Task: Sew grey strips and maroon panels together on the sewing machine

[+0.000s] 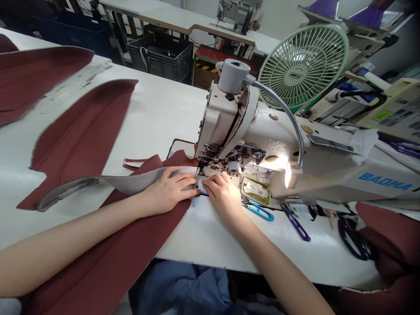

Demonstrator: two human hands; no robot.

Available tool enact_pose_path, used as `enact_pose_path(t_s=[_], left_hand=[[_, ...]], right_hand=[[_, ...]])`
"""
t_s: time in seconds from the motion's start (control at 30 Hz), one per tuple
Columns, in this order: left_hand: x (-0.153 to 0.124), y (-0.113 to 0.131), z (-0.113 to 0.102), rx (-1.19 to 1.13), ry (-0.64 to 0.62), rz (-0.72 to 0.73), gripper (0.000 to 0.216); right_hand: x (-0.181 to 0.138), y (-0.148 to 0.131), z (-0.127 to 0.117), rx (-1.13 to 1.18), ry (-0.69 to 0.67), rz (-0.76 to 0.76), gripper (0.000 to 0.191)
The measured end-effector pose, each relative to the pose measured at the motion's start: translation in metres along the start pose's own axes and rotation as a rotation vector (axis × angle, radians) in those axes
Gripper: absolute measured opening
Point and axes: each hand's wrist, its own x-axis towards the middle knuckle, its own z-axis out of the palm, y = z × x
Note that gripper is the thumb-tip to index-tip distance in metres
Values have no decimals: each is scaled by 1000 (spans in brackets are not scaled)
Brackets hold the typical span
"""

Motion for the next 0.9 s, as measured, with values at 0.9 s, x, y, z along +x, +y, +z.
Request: enact_pose_path(t_s=[0.9], left_hand=[[2,-4,-8,-126,36,-168,42]], right_hand=[[0,-11,8,50,73,-74,24]])
